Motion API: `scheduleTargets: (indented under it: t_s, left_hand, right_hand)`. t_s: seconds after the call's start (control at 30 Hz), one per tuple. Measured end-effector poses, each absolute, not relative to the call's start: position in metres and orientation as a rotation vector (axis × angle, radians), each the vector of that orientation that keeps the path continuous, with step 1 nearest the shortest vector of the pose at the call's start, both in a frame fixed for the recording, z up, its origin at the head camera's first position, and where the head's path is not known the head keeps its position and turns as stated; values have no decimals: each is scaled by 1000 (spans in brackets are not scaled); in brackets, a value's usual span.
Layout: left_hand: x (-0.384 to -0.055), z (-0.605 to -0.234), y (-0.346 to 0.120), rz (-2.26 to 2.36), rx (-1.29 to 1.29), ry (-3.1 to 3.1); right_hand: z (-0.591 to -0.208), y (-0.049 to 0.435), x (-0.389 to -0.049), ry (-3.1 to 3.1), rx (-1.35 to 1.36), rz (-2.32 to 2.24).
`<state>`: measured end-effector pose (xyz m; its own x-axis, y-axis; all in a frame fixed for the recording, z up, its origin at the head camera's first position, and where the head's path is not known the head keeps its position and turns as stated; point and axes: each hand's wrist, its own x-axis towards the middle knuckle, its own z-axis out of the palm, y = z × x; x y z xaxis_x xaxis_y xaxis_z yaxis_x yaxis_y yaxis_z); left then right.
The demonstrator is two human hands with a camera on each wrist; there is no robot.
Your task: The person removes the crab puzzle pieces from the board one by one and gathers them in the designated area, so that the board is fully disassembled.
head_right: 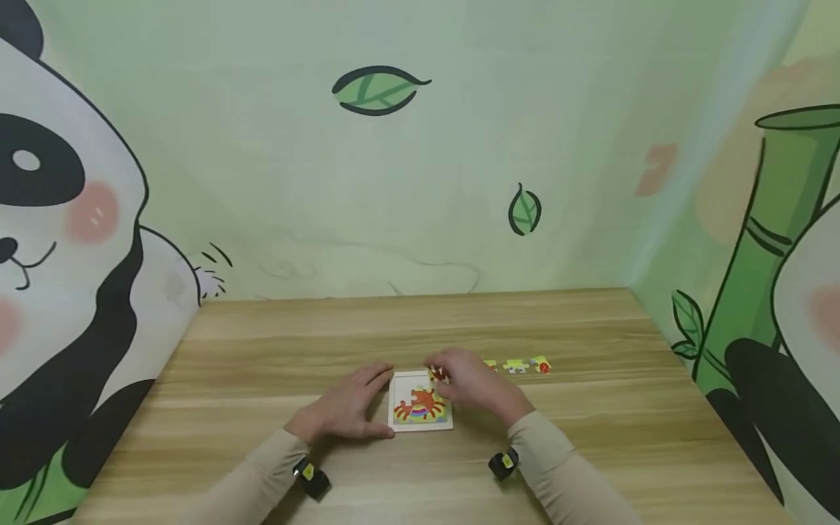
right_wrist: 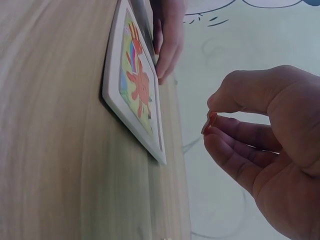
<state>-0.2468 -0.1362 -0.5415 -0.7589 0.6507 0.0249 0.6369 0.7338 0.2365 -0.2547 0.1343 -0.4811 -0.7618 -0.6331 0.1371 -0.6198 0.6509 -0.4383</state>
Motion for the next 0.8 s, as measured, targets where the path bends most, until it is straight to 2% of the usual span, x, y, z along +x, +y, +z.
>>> scheduleTargets:
  t_s: [0.23, 0.53, 0.8]
  left_hand:
    - [-251, -546, -135, 360, 1091, 2882]
    - [-257, -543, -128, 375, 1077, 2884]
    - [-250, -545, -136, 303, 1022, 2859]
  right_hand:
    - [-480, 147, -257, 2850, -1093, -739]
    - [-470, 168, -257, 2915, -979, -694]
    - [-478, 174, -251, 2882, -915, -710]
